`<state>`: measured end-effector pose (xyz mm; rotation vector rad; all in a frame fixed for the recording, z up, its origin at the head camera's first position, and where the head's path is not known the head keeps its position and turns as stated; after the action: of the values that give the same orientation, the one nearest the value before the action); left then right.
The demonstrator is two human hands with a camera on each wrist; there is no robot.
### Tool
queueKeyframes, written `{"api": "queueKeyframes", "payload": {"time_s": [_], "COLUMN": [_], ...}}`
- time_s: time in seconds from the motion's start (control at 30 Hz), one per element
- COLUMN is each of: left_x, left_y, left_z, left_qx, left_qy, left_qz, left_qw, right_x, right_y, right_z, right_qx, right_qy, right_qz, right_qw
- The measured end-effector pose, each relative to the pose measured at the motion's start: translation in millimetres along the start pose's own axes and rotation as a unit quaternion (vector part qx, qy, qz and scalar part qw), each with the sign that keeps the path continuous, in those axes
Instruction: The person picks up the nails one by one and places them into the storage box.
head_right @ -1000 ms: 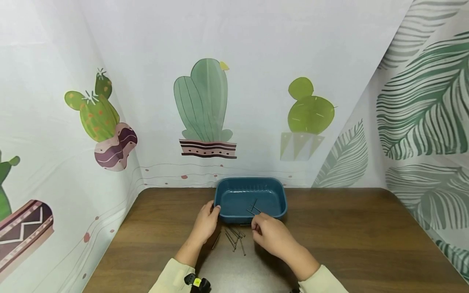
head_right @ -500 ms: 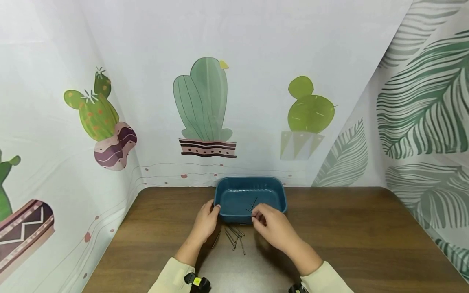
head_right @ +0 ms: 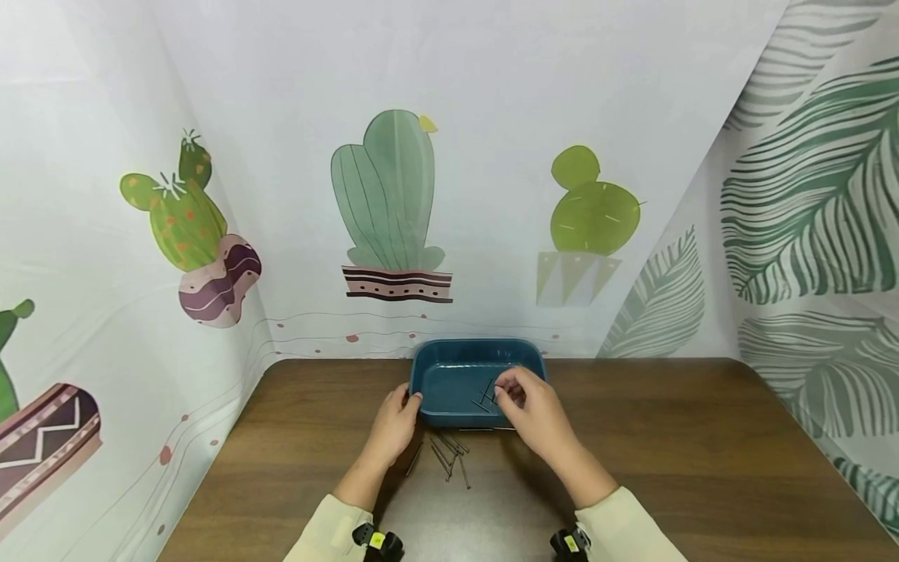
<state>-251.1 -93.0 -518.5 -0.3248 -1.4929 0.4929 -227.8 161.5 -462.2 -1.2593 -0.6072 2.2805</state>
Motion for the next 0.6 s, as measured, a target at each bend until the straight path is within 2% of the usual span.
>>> {"api": "queueKeyframes", "payload": {"time_s": [0.37,0.6], "left_x": [-1.2,-0.9], "left_y": [0.0,0.5], "left_z": [1.4,1.4], "left_qx": [-0.001,-0.001], "left_qy": [0.003,0.002], "left_qz": [0.004,0.005], "left_qw": [1.0,1.0], "right_x": [8,11], "right_y": [0,2], "right_z": [10.9,13.4], "right_qx": [0.032,0.044], "right_qy": [0.024,0.017], "right_qz": [-0.022,-0.02], "right_qw": [0.999,0.9987]}}
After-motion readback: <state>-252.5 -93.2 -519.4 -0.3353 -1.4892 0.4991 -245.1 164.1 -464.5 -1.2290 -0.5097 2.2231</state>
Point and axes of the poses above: each hand's wrist, its own z-axis towards the middle knuckle, its own y-axis out of the palm, x = y × z, the point moved 1 cm from there along z, towards the middle knuckle
